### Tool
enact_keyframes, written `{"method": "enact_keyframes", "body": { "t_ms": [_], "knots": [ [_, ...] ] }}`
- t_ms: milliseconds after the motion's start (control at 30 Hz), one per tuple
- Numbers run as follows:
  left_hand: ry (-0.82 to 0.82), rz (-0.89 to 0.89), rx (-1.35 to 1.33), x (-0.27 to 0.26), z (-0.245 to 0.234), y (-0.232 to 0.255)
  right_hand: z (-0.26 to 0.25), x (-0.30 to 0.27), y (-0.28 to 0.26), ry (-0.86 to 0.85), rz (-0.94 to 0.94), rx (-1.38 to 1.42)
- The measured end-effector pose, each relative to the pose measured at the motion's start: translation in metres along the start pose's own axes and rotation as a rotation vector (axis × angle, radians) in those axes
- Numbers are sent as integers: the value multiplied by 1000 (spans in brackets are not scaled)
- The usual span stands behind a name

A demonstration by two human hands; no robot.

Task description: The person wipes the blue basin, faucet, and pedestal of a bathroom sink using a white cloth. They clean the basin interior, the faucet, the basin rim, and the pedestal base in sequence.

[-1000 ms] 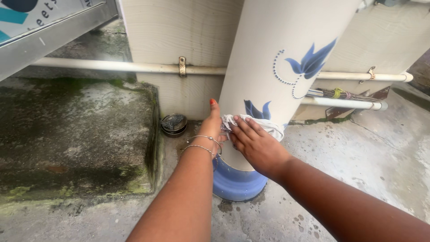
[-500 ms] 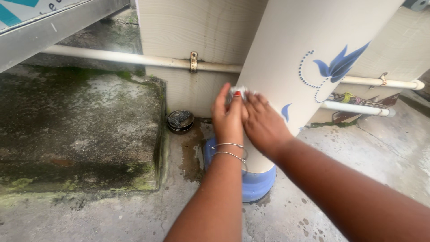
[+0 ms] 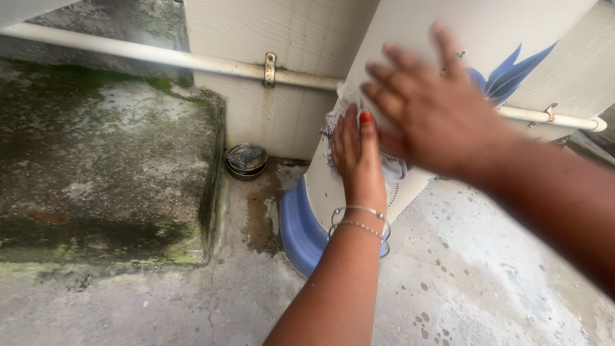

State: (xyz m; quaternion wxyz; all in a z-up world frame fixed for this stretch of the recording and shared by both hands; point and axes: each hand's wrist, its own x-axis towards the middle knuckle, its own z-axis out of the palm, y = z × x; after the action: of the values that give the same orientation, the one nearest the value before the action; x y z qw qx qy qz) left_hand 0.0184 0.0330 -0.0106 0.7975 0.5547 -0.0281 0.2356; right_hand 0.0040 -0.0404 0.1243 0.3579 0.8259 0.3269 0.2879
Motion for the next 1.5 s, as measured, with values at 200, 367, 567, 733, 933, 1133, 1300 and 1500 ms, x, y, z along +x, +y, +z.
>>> {"method": "enact_keyframes", "body": {
  "t_ms": [200,367,567,733,933,1133,1300,1500],
  "knots": [
    [181,143,-1,16,8,-25,-17,1,27,149,103,-703],
    [196,-234,361,12,-12,-63,-20,-1,18,251,57,-845],
    [297,-400,-116,19,-15,-58,10,-9,26,343,81,-603],
    [172,108,30,46,16,-19,28,-17,29,353,98,-587],
    [137,-391,-104,35,-8,-38,26,-16,30,348,90,-573],
    [224,-622,65,14,-56,-132,10,-9,23,323,102,-714],
    [296,-398,11,37,-42,-140,11,-8,25,355,90,-530],
    [90,112,-155,67,19,-37,12,-7,24,320,123,-564]
  ]
}}
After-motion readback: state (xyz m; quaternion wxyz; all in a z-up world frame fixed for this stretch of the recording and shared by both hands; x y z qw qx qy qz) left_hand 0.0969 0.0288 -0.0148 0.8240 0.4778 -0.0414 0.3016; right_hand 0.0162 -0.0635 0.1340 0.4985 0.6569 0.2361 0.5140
